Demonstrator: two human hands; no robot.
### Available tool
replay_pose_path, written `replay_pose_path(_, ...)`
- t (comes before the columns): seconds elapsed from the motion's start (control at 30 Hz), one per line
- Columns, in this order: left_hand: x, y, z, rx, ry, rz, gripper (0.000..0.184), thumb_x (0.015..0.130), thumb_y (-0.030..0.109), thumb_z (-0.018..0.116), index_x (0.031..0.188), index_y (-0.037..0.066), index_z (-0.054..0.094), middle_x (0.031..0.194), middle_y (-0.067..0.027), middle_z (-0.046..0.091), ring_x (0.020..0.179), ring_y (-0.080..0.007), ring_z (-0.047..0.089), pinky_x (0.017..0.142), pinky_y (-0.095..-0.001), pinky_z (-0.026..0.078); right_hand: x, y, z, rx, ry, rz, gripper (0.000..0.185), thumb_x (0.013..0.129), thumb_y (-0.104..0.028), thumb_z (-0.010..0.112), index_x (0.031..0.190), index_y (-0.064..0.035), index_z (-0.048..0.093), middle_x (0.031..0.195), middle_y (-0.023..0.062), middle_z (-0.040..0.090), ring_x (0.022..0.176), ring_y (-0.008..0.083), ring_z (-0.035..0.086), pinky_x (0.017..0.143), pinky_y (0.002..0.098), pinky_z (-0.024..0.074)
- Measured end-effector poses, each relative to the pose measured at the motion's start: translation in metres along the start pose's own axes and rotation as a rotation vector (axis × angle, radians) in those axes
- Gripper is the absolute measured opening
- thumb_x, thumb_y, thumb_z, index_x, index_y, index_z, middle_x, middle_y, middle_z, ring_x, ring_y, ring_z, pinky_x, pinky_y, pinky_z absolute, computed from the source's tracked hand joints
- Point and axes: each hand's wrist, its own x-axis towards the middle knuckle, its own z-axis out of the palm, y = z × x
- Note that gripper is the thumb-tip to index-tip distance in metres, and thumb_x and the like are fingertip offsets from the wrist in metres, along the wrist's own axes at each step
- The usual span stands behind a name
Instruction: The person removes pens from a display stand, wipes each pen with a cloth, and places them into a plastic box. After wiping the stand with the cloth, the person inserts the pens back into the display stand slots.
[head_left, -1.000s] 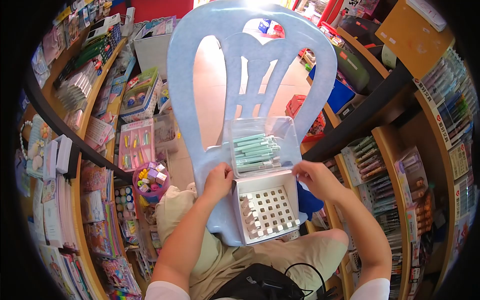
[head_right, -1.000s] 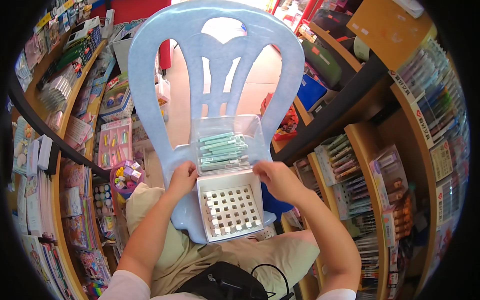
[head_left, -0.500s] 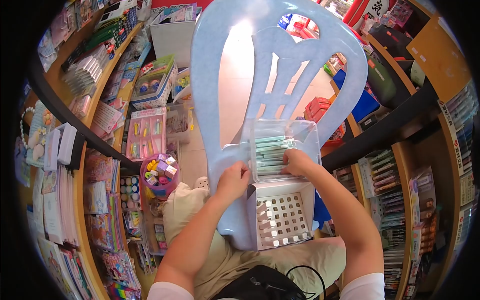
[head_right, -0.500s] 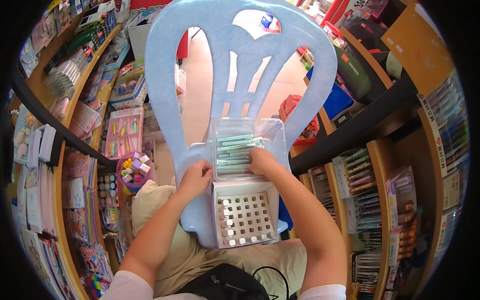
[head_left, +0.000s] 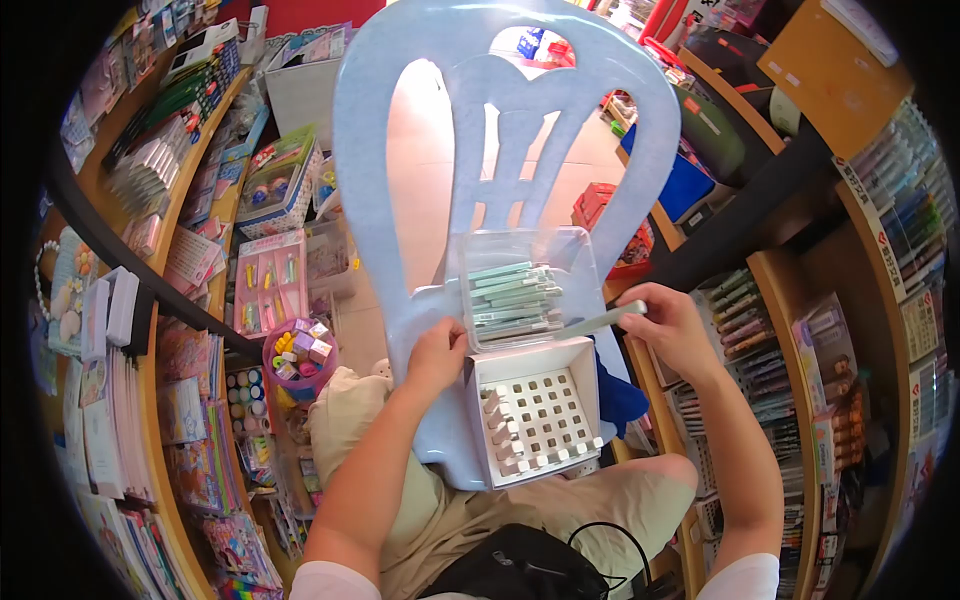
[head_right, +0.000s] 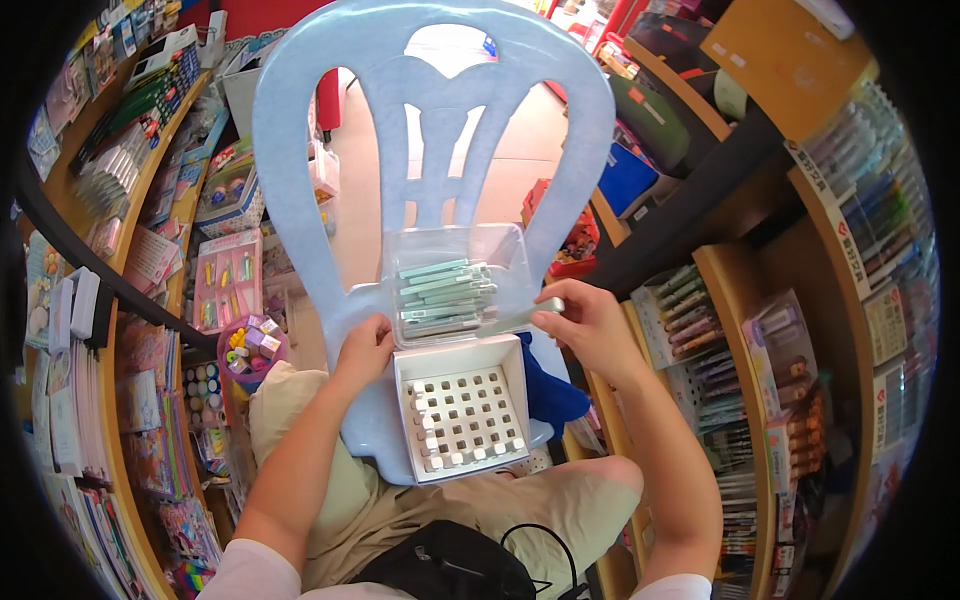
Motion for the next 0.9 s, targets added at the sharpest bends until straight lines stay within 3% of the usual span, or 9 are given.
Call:
replay_pose_path(0.13,-0.001,-0.001,0.002,0.027,0.016,0.042,0.015,0.083,0.016,0.059,0.087,0.002,0.059,0.076,-0.0161,0.065,0.071,-0.0298,0.063,0.065,-0.0374,0.048,-0.061,-0.007,-0.022,0.212,0.066,0.079,0.016,0.082,-0.006,0.067,0.097,-0.0021,0.061,0.072,-0.0028,0.058,0.06,0.0037,0.051,0.054,0.0185,0.0424)
replay_pose_path(0.23,-0.001,-0.003,0.003,0.03,0.02,0.065,0.014,0.084,0.014,0.058,0.087,0.001,0.059,0.076,-0.0164,0.065,0.07,-0.0288,0.063,0.065,-0.0369,0.048,-0.096,0.003,-0.019,0.15,0.018,0.178,0.017,0.082,-0.006,0.068,0.097,-0.0024,0.061,0.076,-0.0013,0.057,0.064,0.0035,0.05,0.057,0.0191,0.0414)
replay_pose_path(0.43,-0.002,-0.007,0.003,0.055,0.028,0.079,0.012,0.083,0.012,0.057,0.086,0.001,0.058,0.074,-0.0159,0.064,0.068,-0.0279,0.062,0.065,-0.0363,0.048,-0.118,0.022,0.004,-0.166,-0.135,0.011,0.02,0.079,-0.009,0.071,0.095,-0.0022,0.062,0.077,0.0,0.051,0.066,0.007,0.047,0.058,0.0227,0.0394)
replay_pose_path(0.53,-0.003,-0.008,0.002,0.082,0.031,0.09,0.011,0.083,0.011,0.057,0.085,0.0,0.058,0.073,-0.016,0.064,0.067,-0.0276,0.062,0.064,-0.0363,0.048,-0.118,0.029,0.01,-0.387,-0.165,-0.116,0.022,0.078,-0.012,0.072,0.095,-0.0024,0.061,0.076,0.0048,0.052,0.063,0.0134,0.049,0.057,0.0267,0.0413)
replay_pose_path(0.63,-0.004,-0.007,0.002,0.083,0.028,0.083,0.011,0.082,0.011,0.057,0.084,0.0,0.058,0.073,-0.0162,0.064,0.067,-0.0271,0.062,0.063,-0.0364,0.048,-0.117,0.027,0.013,-0.464,-0.177,-0.167,0.024,0.077,-0.016,0.072,0.094,-0.0027,0.061,0.077,0.0087,0.054,0.063,0.0213,0.052,0.058,0.0305,0.0434)
replay_pose_path(0.9,-0.002,-0.008,0.002,0.092,0.019,0.05,0.011,0.081,0.012,0.057,0.084,0.001,0.058,0.074,-0.0163,0.064,0.069,-0.0284,0.063,0.064,-0.037,0.048,-0.116,0.015,0.014,-0.502,-0.306,-0.158,0.025,0.08,-0.018,0.068,0.097,-0.0017,0.059,0.084,0.011,0.057,0.078,0.0282,0.058,0.068,0.0351,0.0463)
